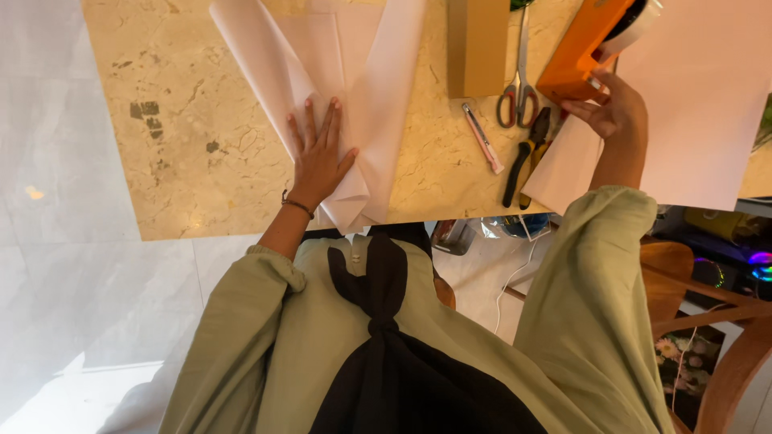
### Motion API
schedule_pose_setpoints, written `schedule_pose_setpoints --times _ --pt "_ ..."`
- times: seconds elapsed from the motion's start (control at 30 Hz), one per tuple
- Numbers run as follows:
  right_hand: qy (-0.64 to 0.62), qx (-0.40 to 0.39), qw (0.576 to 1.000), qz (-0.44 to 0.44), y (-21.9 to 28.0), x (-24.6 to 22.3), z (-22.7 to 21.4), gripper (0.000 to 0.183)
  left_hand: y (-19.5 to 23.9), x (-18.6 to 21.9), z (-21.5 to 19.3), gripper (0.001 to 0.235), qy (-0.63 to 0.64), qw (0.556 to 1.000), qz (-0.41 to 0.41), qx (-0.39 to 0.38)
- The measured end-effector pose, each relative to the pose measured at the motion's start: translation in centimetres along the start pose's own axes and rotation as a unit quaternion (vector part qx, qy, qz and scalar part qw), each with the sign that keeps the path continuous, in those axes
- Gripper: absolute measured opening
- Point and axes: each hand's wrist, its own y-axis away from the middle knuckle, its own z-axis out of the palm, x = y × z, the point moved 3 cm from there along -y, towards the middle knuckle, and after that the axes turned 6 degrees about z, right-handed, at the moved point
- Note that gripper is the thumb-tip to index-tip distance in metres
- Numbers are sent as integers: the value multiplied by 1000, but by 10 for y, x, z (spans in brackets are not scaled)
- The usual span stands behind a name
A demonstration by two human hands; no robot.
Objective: The person folds paper around a small box containing flowers, secures the paper with tape, and ties a green ribbon around the bouquet.
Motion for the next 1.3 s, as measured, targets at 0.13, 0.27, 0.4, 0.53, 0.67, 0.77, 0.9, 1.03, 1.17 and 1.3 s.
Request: schedule_pose_setpoints --times 0.13,0.27,0.4,0.53,0.67,0.77,0.9,1.03,1.17,1.3 --pt "-136 -4 989 -56 -6 16 -14 14 -2 -2 2 85 -22 1000 -9 -4" --pt "-153 -20 973 -171 -21 56 -22 17 -2 0 8 82 20 1000 -22 10" --pt "55 152 969 -186 -20 62 -18 19 1 0 3 72 -17 999 9 34" --pt "415 319 799 -295 -16 29 -49 17 2 1 3 73 -27 999 3 29" --pt "313 218 769 -513 34 31 -14 9 -1 1 -2 74 -9 999 0 36" --pt "204 44 876 -435 66 84 62 5 -2 3 -5 75 -19 1000 2 24" --pt "233 -190 925 -233 84 163 185 31 -4 5 -11 78 -32 999 -12 -8" --pt "232 -230 933 -149 79 185 245 47 -5 8 -19 85 -39 999 -27 -2" --pt "285 -166 935 -132 75 186 261 35 -7 10 -25 86 -80 997 -19 5" --pt "295 -155 933 -137 74 184 265 33 -7 11 -27 87 -66 998 -17 18"
